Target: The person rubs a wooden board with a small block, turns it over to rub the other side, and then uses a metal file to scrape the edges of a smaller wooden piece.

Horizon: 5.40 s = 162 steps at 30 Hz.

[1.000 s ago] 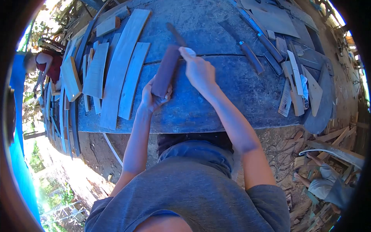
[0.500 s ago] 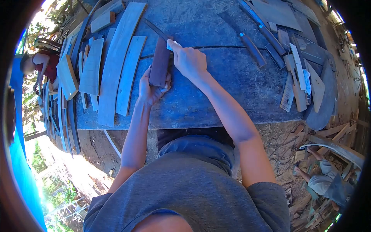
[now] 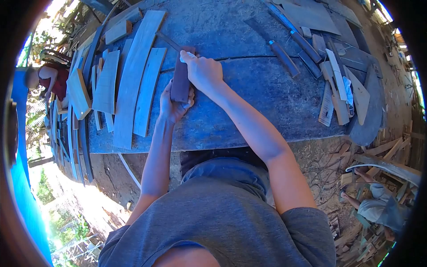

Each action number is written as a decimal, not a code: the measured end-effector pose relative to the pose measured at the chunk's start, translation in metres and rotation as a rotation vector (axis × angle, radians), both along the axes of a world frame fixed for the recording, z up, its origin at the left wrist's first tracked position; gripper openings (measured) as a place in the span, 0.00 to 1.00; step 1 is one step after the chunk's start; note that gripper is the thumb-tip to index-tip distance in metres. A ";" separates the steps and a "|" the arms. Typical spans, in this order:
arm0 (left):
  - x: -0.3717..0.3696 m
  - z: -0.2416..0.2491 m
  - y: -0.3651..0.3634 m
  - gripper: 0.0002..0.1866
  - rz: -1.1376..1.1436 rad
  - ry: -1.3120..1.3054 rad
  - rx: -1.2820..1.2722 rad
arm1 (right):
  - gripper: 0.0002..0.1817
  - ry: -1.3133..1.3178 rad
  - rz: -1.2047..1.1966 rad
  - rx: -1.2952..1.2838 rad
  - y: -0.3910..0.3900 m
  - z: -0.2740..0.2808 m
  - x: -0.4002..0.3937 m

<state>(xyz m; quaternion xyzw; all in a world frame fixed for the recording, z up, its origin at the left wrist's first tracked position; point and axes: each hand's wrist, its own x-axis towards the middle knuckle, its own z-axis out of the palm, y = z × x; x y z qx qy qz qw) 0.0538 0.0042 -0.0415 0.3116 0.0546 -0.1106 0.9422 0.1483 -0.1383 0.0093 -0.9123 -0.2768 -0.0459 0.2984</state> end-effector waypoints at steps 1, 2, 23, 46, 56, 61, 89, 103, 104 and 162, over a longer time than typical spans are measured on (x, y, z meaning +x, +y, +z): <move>0.000 0.009 -0.004 0.25 0.003 -0.003 -0.003 | 0.22 0.013 0.030 -0.001 -0.005 0.004 -0.011; -0.001 0.018 -0.010 0.25 0.089 0.108 0.028 | 0.23 0.028 0.062 -0.002 -0.011 0.007 -0.024; -0.007 0.024 -0.009 0.30 0.025 0.118 -0.154 | 0.22 0.243 -0.214 0.232 -0.057 -0.022 0.014; 0.004 0.027 0.005 0.24 0.111 0.126 0.115 | 0.24 0.039 0.108 0.019 -0.014 -0.010 -0.042; 0.009 0.028 0.005 0.26 0.104 0.129 0.030 | 0.25 0.114 0.011 0.020 0.006 -0.015 -0.001; 0.007 0.015 0.014 0.25 0.134 0.174 0.097 | 0.24 0.112 0.148 -0.059 -0.031 0.009 -0.068; 0.007 0.038 -0.006 0.22 0.137 0.166 0.177 | 0.24 0.071 0.064 -0.017 -0.024 -0.003 -0.027; 0.005 0.030 -0.002 0.22 0.143 0.200 0.128 | 0.25 0.199 0.114 -0.123 -0.028 0.009 -0.041; 0.005 0.026 -0.002 0.22 0.146 0.183 0.159 | 0.25 0.203 0.117 -0.129 -0.029 0.008 -0.041; 0.006 0.053 -0.059 0.31 0.392 -0.060 0.460 | 0.21 1.099 -0.122 1.032 -0.041 0.006 -0.041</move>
